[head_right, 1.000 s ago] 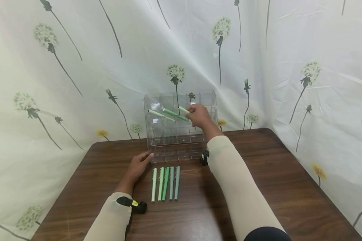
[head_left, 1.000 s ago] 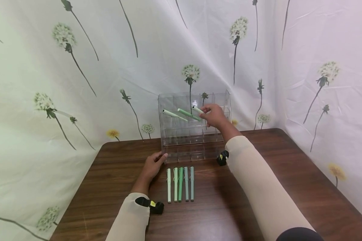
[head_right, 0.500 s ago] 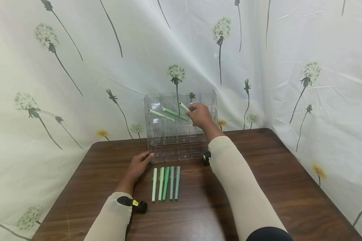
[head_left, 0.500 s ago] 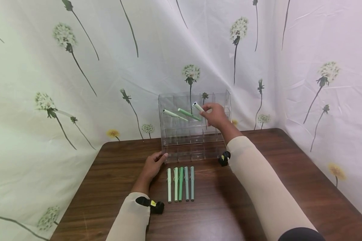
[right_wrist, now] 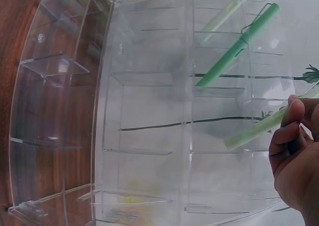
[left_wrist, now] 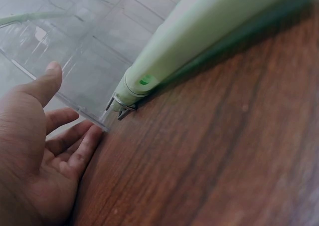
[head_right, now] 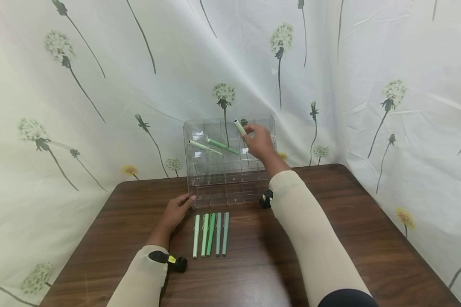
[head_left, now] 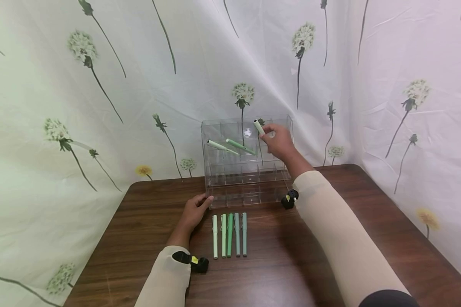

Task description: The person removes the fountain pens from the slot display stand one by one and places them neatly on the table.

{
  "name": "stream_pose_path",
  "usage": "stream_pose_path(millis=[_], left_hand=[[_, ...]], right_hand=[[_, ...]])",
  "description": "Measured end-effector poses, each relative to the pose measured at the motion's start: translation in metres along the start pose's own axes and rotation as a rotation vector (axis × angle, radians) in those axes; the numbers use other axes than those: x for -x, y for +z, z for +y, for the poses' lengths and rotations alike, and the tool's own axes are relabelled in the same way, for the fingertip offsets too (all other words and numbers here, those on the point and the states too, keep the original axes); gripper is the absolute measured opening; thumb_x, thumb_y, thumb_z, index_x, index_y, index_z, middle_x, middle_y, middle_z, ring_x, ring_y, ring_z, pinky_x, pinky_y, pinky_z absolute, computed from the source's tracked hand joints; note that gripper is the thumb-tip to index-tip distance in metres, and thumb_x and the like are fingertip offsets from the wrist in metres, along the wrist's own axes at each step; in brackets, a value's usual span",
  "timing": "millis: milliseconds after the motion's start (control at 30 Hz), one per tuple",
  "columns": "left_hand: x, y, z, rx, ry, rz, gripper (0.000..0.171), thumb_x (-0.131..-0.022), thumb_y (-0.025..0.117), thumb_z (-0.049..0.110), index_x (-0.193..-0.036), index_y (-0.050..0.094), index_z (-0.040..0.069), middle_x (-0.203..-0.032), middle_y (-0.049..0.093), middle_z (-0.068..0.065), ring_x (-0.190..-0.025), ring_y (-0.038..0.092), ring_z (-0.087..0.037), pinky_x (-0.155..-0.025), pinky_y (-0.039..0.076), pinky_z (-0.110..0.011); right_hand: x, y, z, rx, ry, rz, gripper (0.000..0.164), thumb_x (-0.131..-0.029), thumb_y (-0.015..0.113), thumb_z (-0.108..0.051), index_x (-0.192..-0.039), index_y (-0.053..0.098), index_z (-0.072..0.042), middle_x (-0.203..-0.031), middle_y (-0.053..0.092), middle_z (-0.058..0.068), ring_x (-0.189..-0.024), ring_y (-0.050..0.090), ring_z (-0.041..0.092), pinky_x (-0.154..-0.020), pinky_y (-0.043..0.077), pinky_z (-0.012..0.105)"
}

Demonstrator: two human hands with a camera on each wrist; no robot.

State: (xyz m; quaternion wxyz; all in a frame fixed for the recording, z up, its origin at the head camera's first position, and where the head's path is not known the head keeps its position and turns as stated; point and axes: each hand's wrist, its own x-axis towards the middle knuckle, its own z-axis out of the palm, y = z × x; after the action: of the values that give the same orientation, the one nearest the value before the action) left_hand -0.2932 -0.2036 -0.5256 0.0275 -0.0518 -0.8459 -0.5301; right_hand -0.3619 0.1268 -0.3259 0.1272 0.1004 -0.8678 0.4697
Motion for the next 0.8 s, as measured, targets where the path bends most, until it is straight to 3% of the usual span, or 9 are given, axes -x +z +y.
stream_pose_path(millis=[167,367,667,800], left_hand=[[0.001,0.000,0.000,-0.007,-0.003,0.005,0.060,-0.112,0.063,0.046,-0.156,0.060,0.006,-0.157,0.060,-0.022,-0.150,0.054,-0.043,-0.123,0.044,-0.063],[0.000,0.000,0.001,0.004,-0.001,0.001,0.058,-0.111,0.064,0.045,-0.155,0.062,0.006,-0.155,0.062,-0.022,-0.148,0.056,-0.043,-0.122,0.045,-0.063],[0.000,0.000,0.001,0.011,0.011,-0.001,0.059,-0.111,0.065,0.046,-0.155,0.061,0.007,-0.156,0.062,-0.021,-0.149,0.057,-0.041,-0.123,0.045,-0.062],[0.000,0.000,0.000,0.013,0.010,0.001,0.058,-0.111,0.065,0.045,-0.154,0.063,0.007,-0.154,0.063,-0.021,-0.147,0.058,-0.040,-0.122,0.045,-0.061]], right_hand=[[-0.001,-0.005,-0.005,-0.051,-0.034,0.029,0.027,-0.112,0.065,-0.015,-0.137,0.070,-0.006,-0.132,0.066,0.014,-0.064,0.059,0.012,-0.060,0.052,0.027],[0.000,-0.013,-0.012,-0.118,-0.040,0.046,0.031,-0.111,0.065,-0.015,-0.141,0.068,-0.007,-0.135,0.064,0.014,-0.084,0.067,0.013,-0.062,0.054,0.024],[0.009,-0.023,-0.023,-0.217,-0.090,0.067,0.039,-0.110,0.067,-0.013,-0.148,0.063,-0.010,-0.136,0.064,0.015,-0.058,0.056,0.011,-0.057,0.053,0.029],[0.016,-0.024,-0.024,-0.258,-0.102,0.043,0.045,-0.109,0.069,-0.016,-0.153,0.059,-0.014,-0.135,0.067,0.014,-0.058,0.058,0.013,-0.056,0.053,0.029]])
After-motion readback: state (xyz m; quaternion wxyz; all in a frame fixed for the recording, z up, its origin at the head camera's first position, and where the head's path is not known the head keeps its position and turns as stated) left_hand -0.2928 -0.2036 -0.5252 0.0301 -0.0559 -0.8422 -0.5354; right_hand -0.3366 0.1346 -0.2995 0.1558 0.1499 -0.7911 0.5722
